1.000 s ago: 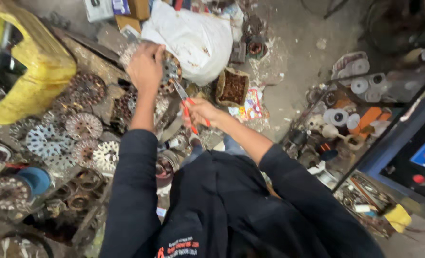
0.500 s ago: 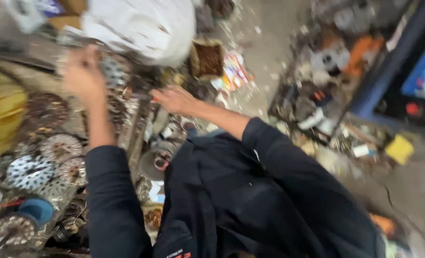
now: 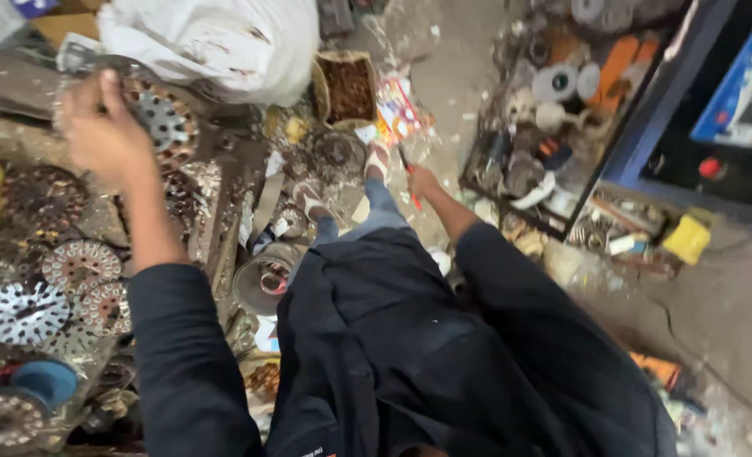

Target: The person uses red-handled shears to trim copper-colored material from the edges of circular metal parts with multiple holes. They repeatedly pick up parts, trim them, and place them back on a cluttered workbench.

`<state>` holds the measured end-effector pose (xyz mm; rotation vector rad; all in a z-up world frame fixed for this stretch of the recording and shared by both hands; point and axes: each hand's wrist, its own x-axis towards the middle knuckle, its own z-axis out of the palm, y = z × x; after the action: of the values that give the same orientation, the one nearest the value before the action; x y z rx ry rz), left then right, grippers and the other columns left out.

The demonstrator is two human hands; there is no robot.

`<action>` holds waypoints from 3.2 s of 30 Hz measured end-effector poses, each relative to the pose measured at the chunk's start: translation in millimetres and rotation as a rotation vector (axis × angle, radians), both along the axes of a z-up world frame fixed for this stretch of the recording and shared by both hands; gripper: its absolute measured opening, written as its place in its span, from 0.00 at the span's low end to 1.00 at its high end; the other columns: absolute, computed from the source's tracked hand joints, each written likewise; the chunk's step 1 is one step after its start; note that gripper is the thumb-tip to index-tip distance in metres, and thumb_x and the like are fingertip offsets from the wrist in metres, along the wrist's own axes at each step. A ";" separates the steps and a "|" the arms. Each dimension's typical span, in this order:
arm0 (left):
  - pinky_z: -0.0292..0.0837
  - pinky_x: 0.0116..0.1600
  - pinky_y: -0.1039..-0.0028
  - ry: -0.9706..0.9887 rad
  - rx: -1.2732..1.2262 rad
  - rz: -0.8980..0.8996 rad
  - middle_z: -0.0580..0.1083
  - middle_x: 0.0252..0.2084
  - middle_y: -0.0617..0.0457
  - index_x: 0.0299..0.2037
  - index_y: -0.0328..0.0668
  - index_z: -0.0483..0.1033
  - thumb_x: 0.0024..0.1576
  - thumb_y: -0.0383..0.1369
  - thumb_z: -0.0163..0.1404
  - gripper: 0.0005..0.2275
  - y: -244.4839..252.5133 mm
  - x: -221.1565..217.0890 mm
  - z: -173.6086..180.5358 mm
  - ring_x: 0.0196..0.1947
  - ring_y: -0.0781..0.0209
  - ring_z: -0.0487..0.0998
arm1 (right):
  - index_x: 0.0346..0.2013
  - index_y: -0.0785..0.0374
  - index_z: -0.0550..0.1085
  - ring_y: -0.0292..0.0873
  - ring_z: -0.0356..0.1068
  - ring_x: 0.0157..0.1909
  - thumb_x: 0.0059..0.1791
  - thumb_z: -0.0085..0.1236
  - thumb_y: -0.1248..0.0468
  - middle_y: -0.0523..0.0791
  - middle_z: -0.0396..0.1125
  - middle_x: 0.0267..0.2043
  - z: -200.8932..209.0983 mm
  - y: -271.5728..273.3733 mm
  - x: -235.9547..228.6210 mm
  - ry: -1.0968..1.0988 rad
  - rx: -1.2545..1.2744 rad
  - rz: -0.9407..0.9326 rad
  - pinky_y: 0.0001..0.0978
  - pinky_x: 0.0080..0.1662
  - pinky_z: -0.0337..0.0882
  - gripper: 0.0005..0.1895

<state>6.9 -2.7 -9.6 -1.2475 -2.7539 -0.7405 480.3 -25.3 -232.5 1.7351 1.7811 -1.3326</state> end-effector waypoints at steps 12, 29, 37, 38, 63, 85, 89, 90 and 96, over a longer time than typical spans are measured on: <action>0.71 0.50 0.60 0.077 -0.101 -0.097 0.73 0.50 0.48 0.42 0.40 0.81 0.58 0.56 0.57 0.23 2.7 -3.1 16.0 0.50 0.48 0.75 | 0.44 0.58 0.73 0.49 0.76 0.27 0.56 0.48 0.55 0.47 0.74 0.26 135.9 -18.4 -133.2 0.595 0.301 0.098 0.45 0.31 0.72 0.11; 0.71 0.39 0.55 -0.010 0.117 -0.198 0.78 0.38 0.48 0.37 0.49 0.86 0.62 0.45 0.55 0.12 4.7 -1.2 14.3 0.39 0.43 0.77 | 0.43 0.62 0.70 0.63 0.73 0.30 0.56 0.47 0.58 0.57 0.72 0.27 182.4 10.7 -232.3 0.457 0.772 0.438 0.58 0.33 0.71 0.10; 0.72 0.40 0.54 -0.002 0.162 -0.205 0.78 0.37 0.49 0.36 0.49 0.86 0.63 0.45 0.54 0.12 9.9 5.1 20.4 0.39 0.42 0.78 | 0.43 0.62 0.68 0.63 0.73 0.29 0.56 0.49 0.60 0.58 0.70 0.25 145.3 17.2 -240.0 0.467 0.754 0.442 0.57 0.32 0.70 0.08; 0.72 0.39 0.55 -0.004 0.153 -0.199 0.78 0.37 0.49 0.36 0.50 0.86 0.62 0.45 0.54 0.12 6.0 2.2 22.6 0.38 0.42 0.78 | 0.43 0.62 0.68 0.63 0.73 0.29 0.56 0.50 0.59 0.58 0.70 0.24 143.4 16.0 -246.4 0.470 0.727 0.441 0.57 0.32 0.70 0.09; 0.73 0.39 0.58 0.176 0.064 -0.157 0.80 0.43 0.47 0.38 0.45 0.86 0.64 0.47 0.56 0.15 -1.3 0.7 1.2 0.38 0.45 0.80 | 0.55 0.59 0.66 0.59 0.71 0.30 0.56 0.51 0.56 0.54 0.71 0.30 139.3 8.0 -259.5 0.633 0.426 0.484 0.50 0.32 0.68 0.15; 0.72 0.48 0.54 0.077 0.208 0.180 0.78 0.48 0.44 0.48 0.44 0.83 0.66 0.47 0.49 0.17 -5.0 11.2 -15.1 0.43 0.40 0.79 | 0.42 0.59 0.74 0.52 0.76 0.30 0.54 0.50 0.54 0.52 0.74 0.30 47.3 -18.5 -14.0 0.230 -0.051 -0.367 0.47 0.35 0.73 0.13; 0.69 0.50 0.53 -0.008 0.111 0.081 0.75 0.50 0.43 0.48 0.42 0.81 0.65 0.49 0.49 0.19 -9.6 5.2 -10.6 0.50 0.39 0.74 | 0.47 0.58 0.74 0.49 0.77 0.32 0.55 0.48 0.54 0.52 0.75 0.32 72.8 -14.8 -58.9 0.444 0.170 -0.313 0.45 0.36 0.75 0.14; 0.68 0.48 0.52 0.058 0.016 0.042 0.74 0.49 0.43 0.46 0.41 0.80 0.63 0.51 0.52 0.20 -7.6 1.2 -6.2 0.50 0.39 0.73 | 0.49 0.58 0.74 0.54 0.76 0.33 0.52 0.52 0.55 0.54 0.74 0.32 81.8 -12.3 -70.3 0.395 0.309 -0.130 0.48 0.36 0.74 0.15; 0.70 0.48 0.54 -0.007 0.009 -0.201 0.72 0.48 0.45 0.48 0.46 0.79 0.59 0.50 0.59 0.18 0.1 -0.7 23.3 0.49 0.43 0.74 | 0.47 0.58 0.72 0.63 0.74 0.35 0.53 0.54 0.53 0.57 0.72 0.30 153.3 -7.2 -171.9 0.495 0.491 0.248 0.57 0.37 0.70 0.14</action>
<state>6.2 -2.6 13.7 -1.5387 -2.6537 -0.7703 308.3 -32.5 -79.2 1.3885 2.6871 -1.3779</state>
